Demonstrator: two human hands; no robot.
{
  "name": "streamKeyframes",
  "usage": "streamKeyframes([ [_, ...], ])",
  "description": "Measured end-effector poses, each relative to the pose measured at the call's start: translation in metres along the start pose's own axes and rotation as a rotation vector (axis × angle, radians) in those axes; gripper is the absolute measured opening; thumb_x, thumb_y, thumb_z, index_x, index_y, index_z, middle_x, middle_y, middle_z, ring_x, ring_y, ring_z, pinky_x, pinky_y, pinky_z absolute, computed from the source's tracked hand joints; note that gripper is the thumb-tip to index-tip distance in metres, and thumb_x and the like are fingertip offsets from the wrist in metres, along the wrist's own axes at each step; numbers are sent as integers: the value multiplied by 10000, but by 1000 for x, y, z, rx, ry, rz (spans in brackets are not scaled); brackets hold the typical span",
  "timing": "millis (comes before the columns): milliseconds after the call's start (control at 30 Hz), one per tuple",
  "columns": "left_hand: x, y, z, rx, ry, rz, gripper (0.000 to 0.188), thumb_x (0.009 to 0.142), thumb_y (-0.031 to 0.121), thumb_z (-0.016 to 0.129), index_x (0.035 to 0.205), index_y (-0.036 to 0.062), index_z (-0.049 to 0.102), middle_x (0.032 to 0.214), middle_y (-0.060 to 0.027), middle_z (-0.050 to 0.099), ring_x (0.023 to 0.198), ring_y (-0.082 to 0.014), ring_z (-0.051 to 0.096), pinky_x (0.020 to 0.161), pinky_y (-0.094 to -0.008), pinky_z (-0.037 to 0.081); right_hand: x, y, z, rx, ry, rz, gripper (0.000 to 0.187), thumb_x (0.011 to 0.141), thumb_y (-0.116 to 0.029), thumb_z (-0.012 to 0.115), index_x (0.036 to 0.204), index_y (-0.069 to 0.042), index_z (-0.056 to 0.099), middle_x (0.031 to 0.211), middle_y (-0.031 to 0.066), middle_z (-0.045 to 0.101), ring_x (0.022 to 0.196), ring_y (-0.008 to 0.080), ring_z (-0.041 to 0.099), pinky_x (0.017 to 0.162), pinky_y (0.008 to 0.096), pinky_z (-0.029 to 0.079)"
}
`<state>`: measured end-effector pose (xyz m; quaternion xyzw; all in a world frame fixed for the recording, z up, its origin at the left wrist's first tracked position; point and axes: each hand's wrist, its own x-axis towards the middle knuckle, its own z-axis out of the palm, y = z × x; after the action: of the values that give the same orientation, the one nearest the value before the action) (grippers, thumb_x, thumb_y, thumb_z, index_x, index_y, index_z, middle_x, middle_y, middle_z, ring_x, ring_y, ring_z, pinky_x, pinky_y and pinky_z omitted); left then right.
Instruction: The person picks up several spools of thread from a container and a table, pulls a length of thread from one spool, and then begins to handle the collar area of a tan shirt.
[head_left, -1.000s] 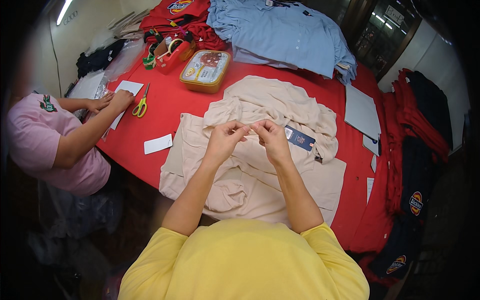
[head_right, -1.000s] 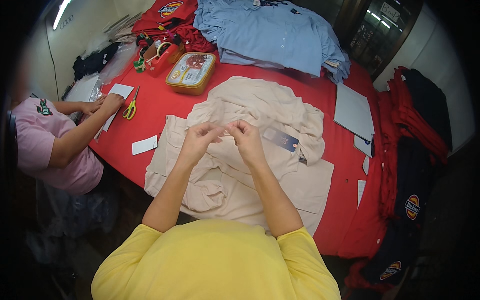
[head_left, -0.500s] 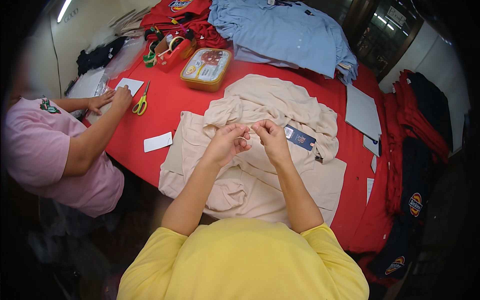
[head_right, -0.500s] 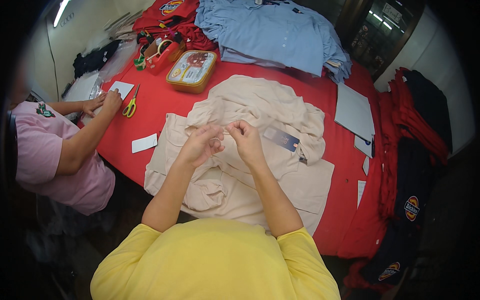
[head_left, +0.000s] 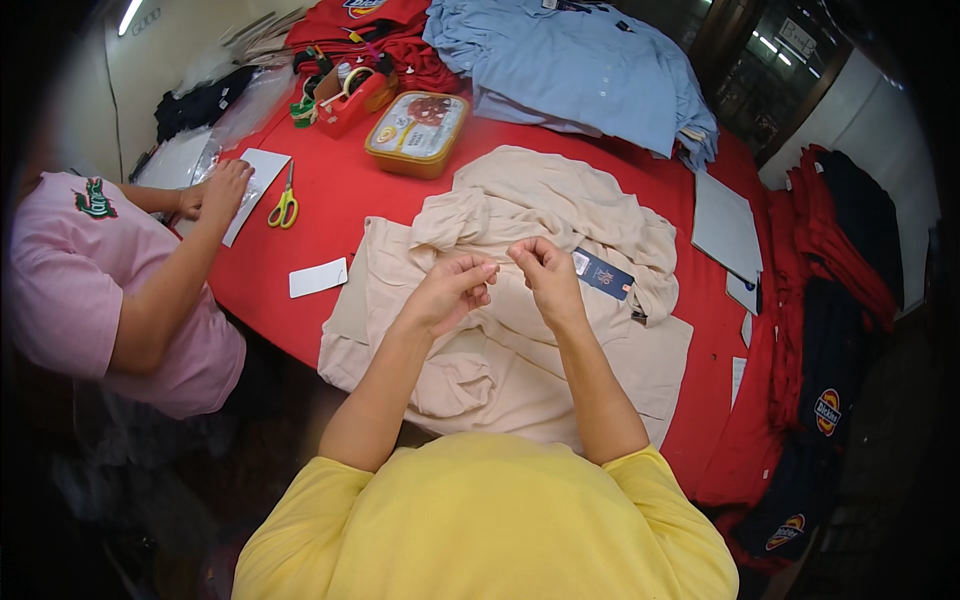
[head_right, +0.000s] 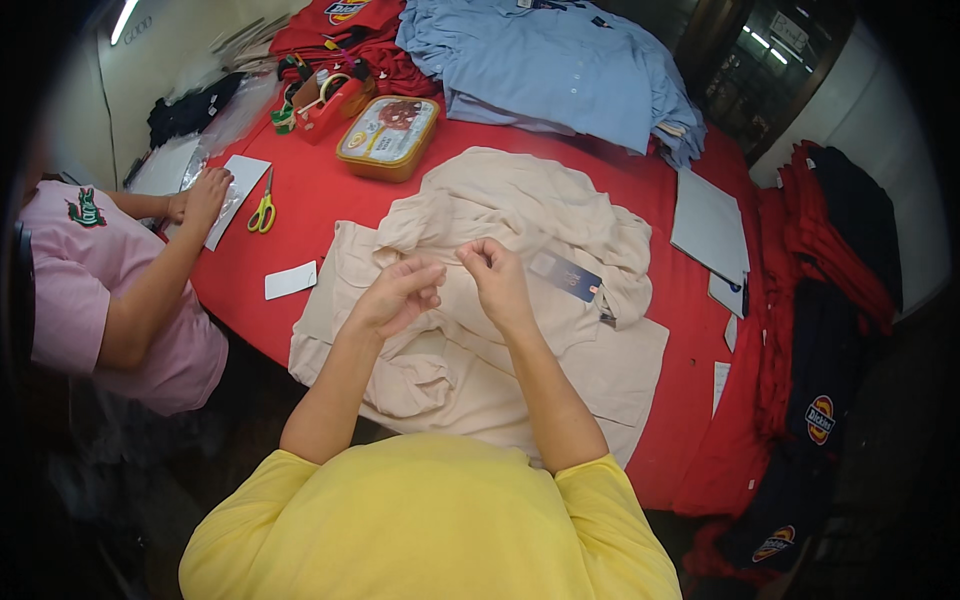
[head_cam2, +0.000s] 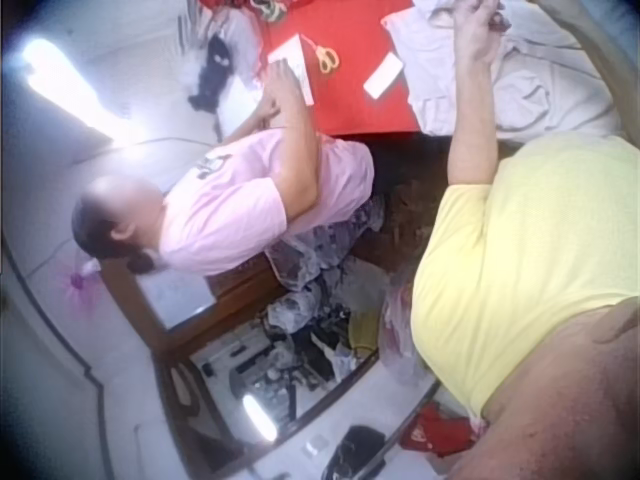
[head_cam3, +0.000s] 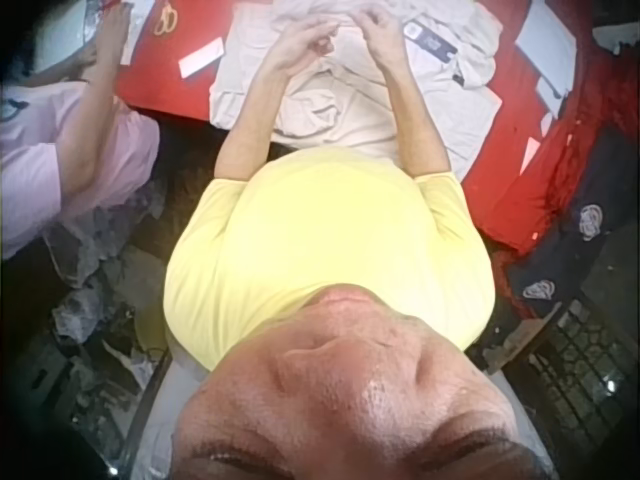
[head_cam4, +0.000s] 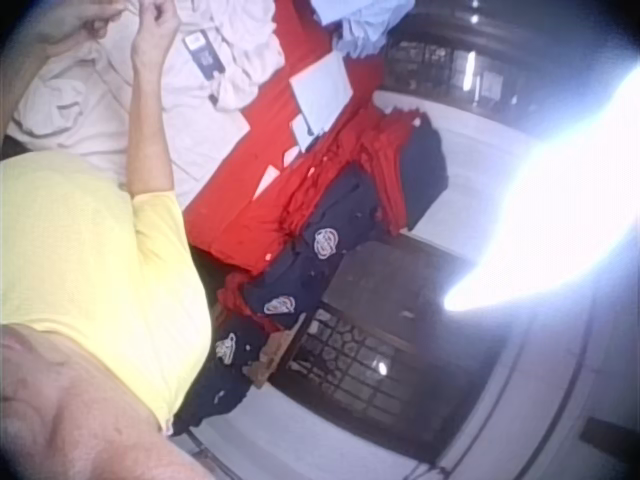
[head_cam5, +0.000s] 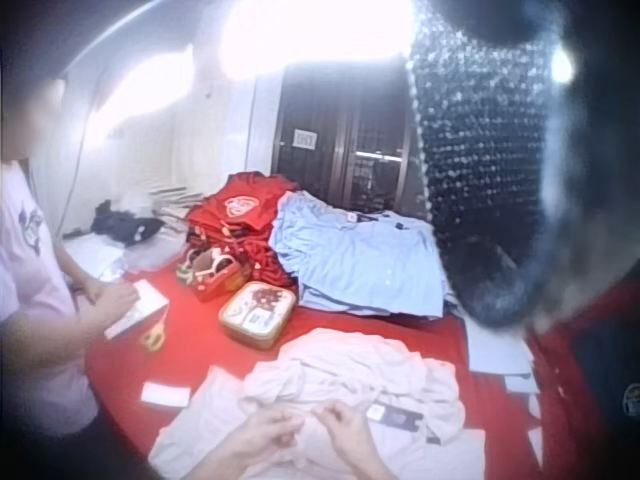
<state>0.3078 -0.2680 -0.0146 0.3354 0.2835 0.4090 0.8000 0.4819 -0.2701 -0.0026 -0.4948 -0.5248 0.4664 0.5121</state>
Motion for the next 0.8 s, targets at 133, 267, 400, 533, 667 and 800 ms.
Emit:
streamKeyframes([
  [133,-6,-4,4,-173,111,19,105,897,162,612,936,66,597,819,14,584,669,-55,516,674,-231,463,-11,4,6,195,65,-13,174,899,-144,560,953,19,589,665,-23,503,583,46,404,545,204,344],
  [267,-10,-14,-4,-256,195,95,108,893,155,617,951,66,596,865,-1,616,693,-59,531,683,-233,469,-40,-3,24,141,73,-80,148,922,-104,522,992,19,562,685,6,534,577,58,451,538,206,382],
  [400,-17,-21,-1,-276,202,101,108,878,117,626,967,63,597,913,-27,634,714,-73,554,700,-257,465,-60,-1,36,66,73,9,101,917,-82,538,962,6,558,715,7,546,588,54,470,531,193,388],
  [533,-34,-17,-7,-239,245,147,112,876,96,625,967,34,606,911,-48,640,726,-81,563,699,-245,466,-57,8,54,32,81,-73,84,908,-93,569,907,-9,571,722,-6,550,586,46,468,532,187,385],
  [667,-40,-12,-13,-155,260,217,114,871,89,630,960,18,621,910,-66,645,756,-95,580,709,-237,471,-55,11,68,89,95,-104,60,895,-73,577,900,-15,591,708,-30,531,614,38,441,544,192,363],
  [800,-40,0,-15,-21,276,259,130,863,81,638,966,1,628,901,-71,651,776,-102,593,721,-232,479,-51,11,78,102,137,-62,72,898,-80,571,892,-13,593,700,-20,532,614,38,442,545,198,371],
])
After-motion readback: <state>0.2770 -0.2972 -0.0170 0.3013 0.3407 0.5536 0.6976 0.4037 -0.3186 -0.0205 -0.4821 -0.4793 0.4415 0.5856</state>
